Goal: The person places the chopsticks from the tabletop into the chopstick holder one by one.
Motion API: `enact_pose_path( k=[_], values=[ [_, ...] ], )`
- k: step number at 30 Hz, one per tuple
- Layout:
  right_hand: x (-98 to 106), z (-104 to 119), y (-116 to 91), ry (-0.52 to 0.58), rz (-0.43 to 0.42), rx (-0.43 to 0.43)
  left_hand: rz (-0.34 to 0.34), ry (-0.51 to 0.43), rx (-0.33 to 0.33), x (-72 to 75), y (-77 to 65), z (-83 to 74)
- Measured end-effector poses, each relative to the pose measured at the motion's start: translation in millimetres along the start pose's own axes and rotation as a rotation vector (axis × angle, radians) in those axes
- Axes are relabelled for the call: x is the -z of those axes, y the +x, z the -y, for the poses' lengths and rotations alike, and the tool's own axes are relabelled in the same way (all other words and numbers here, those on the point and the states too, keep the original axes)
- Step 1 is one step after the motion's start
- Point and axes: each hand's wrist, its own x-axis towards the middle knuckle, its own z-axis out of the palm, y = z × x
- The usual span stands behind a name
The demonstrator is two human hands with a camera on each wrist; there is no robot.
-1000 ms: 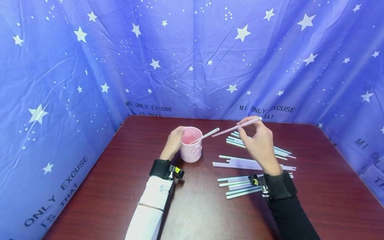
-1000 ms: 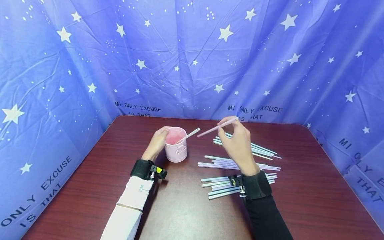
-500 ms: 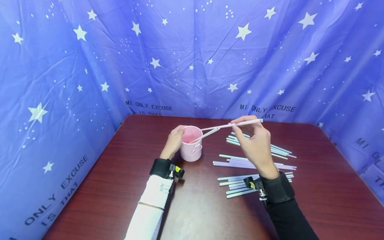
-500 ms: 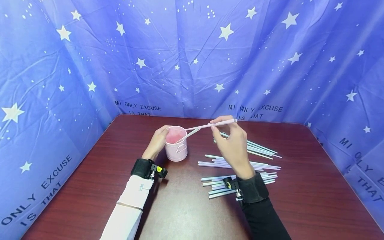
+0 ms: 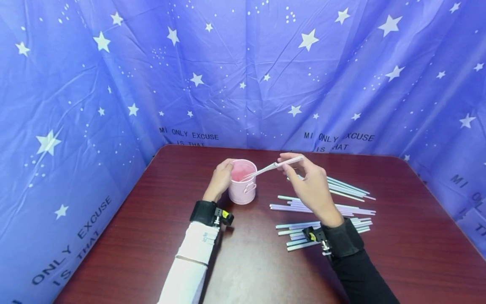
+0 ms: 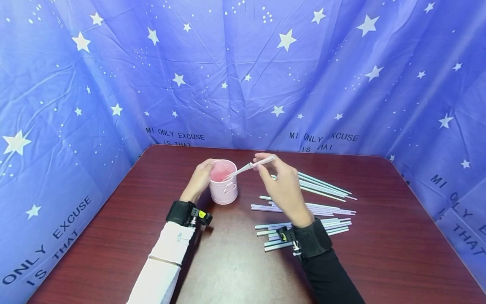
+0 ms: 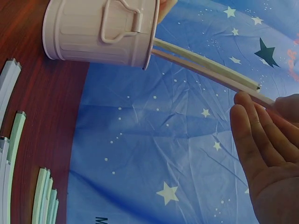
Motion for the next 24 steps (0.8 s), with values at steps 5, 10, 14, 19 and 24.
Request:
enact_pose_path(
  k=[5, 10, 14, 19, 24],
  values=[
    [1.5, -0.8, -0.2, 0.008, 0.02, -0.009, -0.003, 0.006, -0.001, -0.2, 0.7, 1.2],
    [7.8, -2.4, 1.8, -0.04, 0.012, -0.018, -0.002, 0.001, 0.004, -0.4, 0.7, 0.8],
    [13.9, -5.3, 3.3, -0.137, 0.031, -0.043, -0.003, 0.004, 0.006, -0.8, 0.9, 0.4],
    [17.3, -15.2, 2.6, -0.268, 0.132, -0.081, -0.008, 0.006, 0.007, -0.9, 1.0, -0.2],
    [10.0, -33.1, -2.1, -0.373, 0.282, -0.099, -0.006, 0.005, 0.006, 0.0, -0.2, -0.6]
  ],
)
